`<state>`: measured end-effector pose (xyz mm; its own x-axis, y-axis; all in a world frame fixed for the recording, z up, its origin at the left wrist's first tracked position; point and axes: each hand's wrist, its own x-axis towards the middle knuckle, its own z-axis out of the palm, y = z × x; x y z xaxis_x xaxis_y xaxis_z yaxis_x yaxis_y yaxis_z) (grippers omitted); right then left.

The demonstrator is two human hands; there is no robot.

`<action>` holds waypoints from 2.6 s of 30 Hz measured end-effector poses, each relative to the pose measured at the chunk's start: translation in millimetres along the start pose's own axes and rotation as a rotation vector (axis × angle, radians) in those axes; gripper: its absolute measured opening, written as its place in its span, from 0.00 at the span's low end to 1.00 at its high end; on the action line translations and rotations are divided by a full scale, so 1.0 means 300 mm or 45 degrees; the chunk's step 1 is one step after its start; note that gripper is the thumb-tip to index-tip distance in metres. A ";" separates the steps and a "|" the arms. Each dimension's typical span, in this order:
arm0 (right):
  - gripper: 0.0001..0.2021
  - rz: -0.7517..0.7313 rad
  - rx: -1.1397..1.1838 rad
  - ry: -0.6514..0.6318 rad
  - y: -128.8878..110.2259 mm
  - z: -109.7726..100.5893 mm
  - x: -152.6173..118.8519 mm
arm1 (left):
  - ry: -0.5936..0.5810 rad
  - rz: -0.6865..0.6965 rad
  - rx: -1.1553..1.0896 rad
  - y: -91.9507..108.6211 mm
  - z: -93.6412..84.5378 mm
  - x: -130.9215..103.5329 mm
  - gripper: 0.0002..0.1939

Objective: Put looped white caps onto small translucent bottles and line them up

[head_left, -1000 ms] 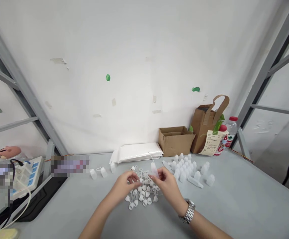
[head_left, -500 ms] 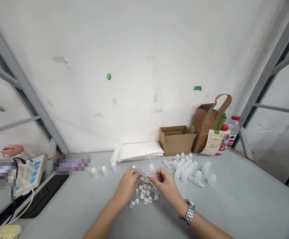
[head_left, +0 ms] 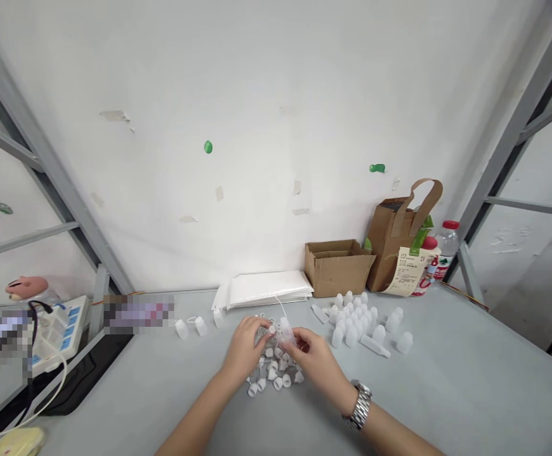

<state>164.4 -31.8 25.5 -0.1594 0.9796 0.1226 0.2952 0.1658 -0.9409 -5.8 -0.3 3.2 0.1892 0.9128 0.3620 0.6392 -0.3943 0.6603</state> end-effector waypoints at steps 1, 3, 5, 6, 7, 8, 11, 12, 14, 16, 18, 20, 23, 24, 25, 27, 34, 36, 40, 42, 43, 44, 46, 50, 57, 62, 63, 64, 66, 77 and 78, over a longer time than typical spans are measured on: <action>0.12 -0.008 -0.011 0.023 0.002 -0.001 0.001 | 0.020 -0.056 -0.074 0.006 -0.003 0.001 0.07; 0.12 -0.026 -0.038 0.076 0.008 -0.004 0.002 | 0.051 -0.181 -0.239 0.018 -0.007 0.004 0.10; 0.12 -0.045 -0.065 0.105 0.013 -0.006 0.004 | 0.078 -0.273 -0.442 0.024 -0.010 0.007 0.11; 0.12 -0.056 -0.076 0.105 0.015 -0.006 0.005 | 0.086 -0.296 -0.547 0.026 -0.011 0.008 0.12; 0.12 -0.065 -0.086 0.097 0.016 -0.006 0.005 | 0.083 -0.308 -0.644 0.027 -0.012 0.009 0.13; 0.12 -0.073 -0.096 0.086 0.017 -0.006 0.005 | 0.064 -0.312 -0.723 0.028 -0.013 0.010 0.13; 0.12 -0.096 -0.116 0.055 0.015 -0.004 0.004 | -0.042 -0.285 -0.848 0.036 -0.019 0.011 0.13; 0.12 -0.104 -0.125 0.047 0.013 -0.004 0.003 | -0.062 -0.281 -0.871 0.040 -0.021 0.011 0.13; 0.11 -0.123 -0.157 0.036 0.007 -0.004 -0.001 | -0.061 -0.306 -0.911 0.051 -0.025 0.012 0.13; 0.09 -0.153 -0.215 0.033 0.001 -0.004 -0.006 | -0.030 -0.360 -0.950 0.062 -0.029 0.012 0.14; 0.07 -0.198 -0.282 0.038 -0.003 -0.004 -0.012 | -0.003 -0.405 -0.992 0.070 -0.032 0.011 0.14; 0.06 -0.256 -0.353 0.051 -0.005 -0.004 -0.017 | 0.009 -0.436 -1.033 0.074 -0.033 0.008 0.14; 0.07 -0.363 -0.455 0.080 -0.002 -0.004 -0.023 | 0.000 -0.490 -1.084 0.079 -0.029 0.001 0.14; 0.08 -0.406 -0.491 0.090 0.001 -0.004 -0.024 | -0.009 -0.515 -1.101 0.080 -0.027 -0.001 0.15; 0.08 -0.448 -0.528 0.101 0.005 -0.004 -0.025 | -0.019 -0.540 -1.120 0.082 -0.024 -0.003 0.16; 0.09 -0.521 -0.612 0.121 0.012 -0.003 -0.027 | -0.039 -0.586 -1.168 0.086 -0.021 -0.006 0.17; 0.10 -0.664 -0.829 0.168 0.024 0.008 -0.036 | -0.078 -0.635 -1.286 0.096 -0.031 -0.011 0.14; 0.10 -0.687 -0.850 0.178 0.025 0.011 -0.038 | -0.112 -0.616 -1.272 0.096 -0.036 -0.013 0.14; 0.10 -0.722 -0.928 0.199 0.026 0.019 -0.042 | -0.097 -0.597 -1.190 0.101 -0.038 -0.017 0.14; 0.10 -0.741 -0.962 0.218 0.025 0.021 -0.045 | -0.056 -0.592 -1.141 0.107 -0.036 -0.019 0.13; 0.11 -0.742 -0.955 0.226 0.023 0.020 -0.046 | -0.040 -0.588 -1.127 0.109 -0.036 -0.020 0.13; 0.11 -0.733 -0.925 0.232 0.021 0.018 -0.047 | -0.027 -0.587 -1.121 0.111 -0.035 -0.020 0.13; 0.10 -0.680 -0.792 0.215 0.012 0.010 -0.045 | -0.016 -0.593 -1.121 0.114 -0.037 -0.020 0.14; 0.07 -0.355 -0.355 0.056 -0.004 -0.011 -0.022 | -0.017 -0.592 -1.134 0.114 -0.042 -0.015 0.15; 0.18 0.182 0.445 -0.091 0.008 -0.008 0.023 | 0.115 -0.546 -1.155 0.105 -0.028 -0.011 0.13; 0.23 0.245 0.486 -0.150 0.005 -0.004 0.025 | 0.140 -0.508 -1.177 0.113 -0.015 -0.014 0.14; 0.22 0.236 0.481 -0.125 0.004 -0.003 0.024 | 0.151 -0.511 -1.170 0.115 -0.014 -0.014 0.15; 0.21 0.219 0.478 -0.097 0.004 -0.001 0.024 | 0.163 -0.520 -1.164 0.115 -0.013 -0.014 0.15; 0.21 0.172 0.475 -0.049 0.003 0.002 0.022 | 0.183 -0.545 -1.162 0.113 -0.013 -0.014 0.16; 0.27 0.251 0.439 -0.238 0.002 0.007 0.016 | 0.079 -0.574 -1.266 0.116 -0.039 -0.010 0.14; 0.26 0.223 0.437 -0.197 0.002 0.007 0.015 | 0.076 -0.579 -1.285 0.115 -0.039 -0.009 0.14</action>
<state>161.8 -27.4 24.9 -0.2824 0.9565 -0.0729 0.0037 -0.0749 -0.9972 6.9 -17.7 32.7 0.0374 0.9986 -0.0372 -0.2660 0.0458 0.9629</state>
